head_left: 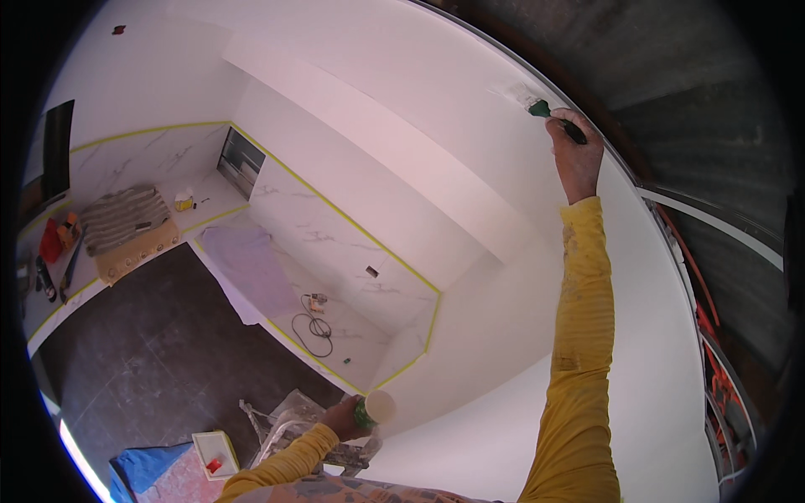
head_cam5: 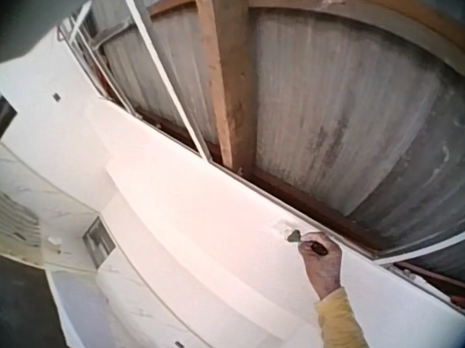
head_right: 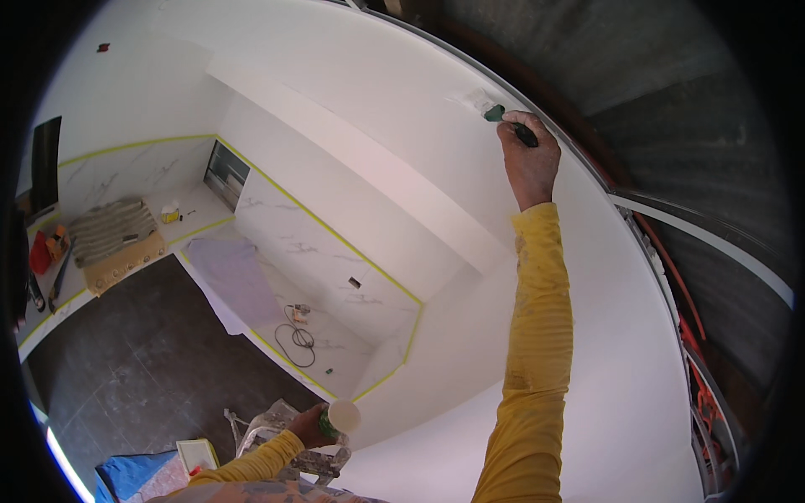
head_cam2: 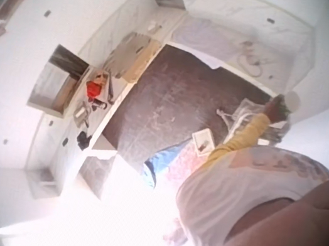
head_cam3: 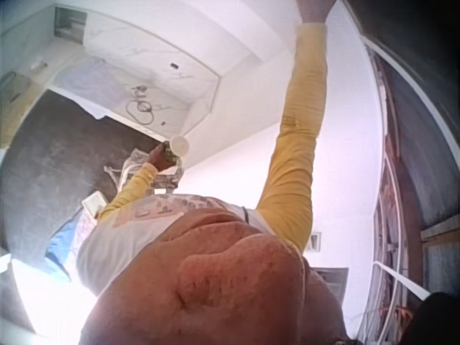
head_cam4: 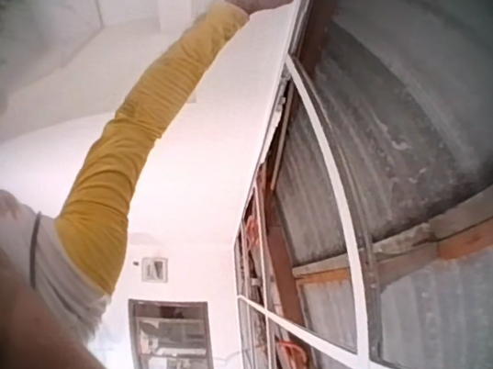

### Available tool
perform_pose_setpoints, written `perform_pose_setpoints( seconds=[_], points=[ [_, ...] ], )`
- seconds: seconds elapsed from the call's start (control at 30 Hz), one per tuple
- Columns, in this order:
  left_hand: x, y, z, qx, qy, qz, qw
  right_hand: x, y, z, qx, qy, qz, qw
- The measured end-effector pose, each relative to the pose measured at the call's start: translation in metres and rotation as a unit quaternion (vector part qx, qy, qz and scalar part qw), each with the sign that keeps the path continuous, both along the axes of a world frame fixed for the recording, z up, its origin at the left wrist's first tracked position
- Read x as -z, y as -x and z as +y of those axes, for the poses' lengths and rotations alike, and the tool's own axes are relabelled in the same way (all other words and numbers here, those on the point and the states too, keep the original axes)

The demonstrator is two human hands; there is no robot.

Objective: The person stands on a ladder and paints the ceiling edge with a brush, repeatedly dipping the brush into a small container held in the other hand. The person moves along the ceiling perimeter, applying paint to the upper wall-ceiling junction.

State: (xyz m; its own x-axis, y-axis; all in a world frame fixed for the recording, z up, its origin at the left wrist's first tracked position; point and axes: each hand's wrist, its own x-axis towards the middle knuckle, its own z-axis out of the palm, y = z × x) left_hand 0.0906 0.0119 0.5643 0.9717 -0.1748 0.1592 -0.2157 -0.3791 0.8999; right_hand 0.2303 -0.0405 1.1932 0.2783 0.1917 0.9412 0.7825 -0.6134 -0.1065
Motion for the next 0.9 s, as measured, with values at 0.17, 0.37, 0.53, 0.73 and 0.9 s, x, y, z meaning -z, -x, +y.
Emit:
perform_pose_setpoints(
  seconds=[0.17, 0.37, 0.53, 0.73, 0.9],
  points=[
    [0.003, -0.002, -0.002, -0.006, -0.011, 0.007, 1.0, 0.005, -0.007, 0.002, -0.076, 0.071, 0.008, 0.995],
    [0.005, -0.003, -0.004, -0.005, -0.003, -0.007, 1.0, 0.01, -0.02, 0.003, -0.082, 0.038, 0.019, 0.996],
    [0.007, -0.003, -0.003, -0.009, -0.003, -0.005, 1.0, 0.008, -0.027, -0.001, -0.018, 0.073, -0.05, 0.996],
    [0.008, -0.004, -0.004, -0.003, 0.002, 0.003, 1.0, 0.002, -0.031, -0.008, -0.029, 0.077, -0.084, 0.993],
    [0.008, -0.005, -0.002, 0.001, 0.002, 0.013, 1.0, -0.005, -0.028, -0.009, -0.054, 0.052, -0.039, 0.996]
  ],
)
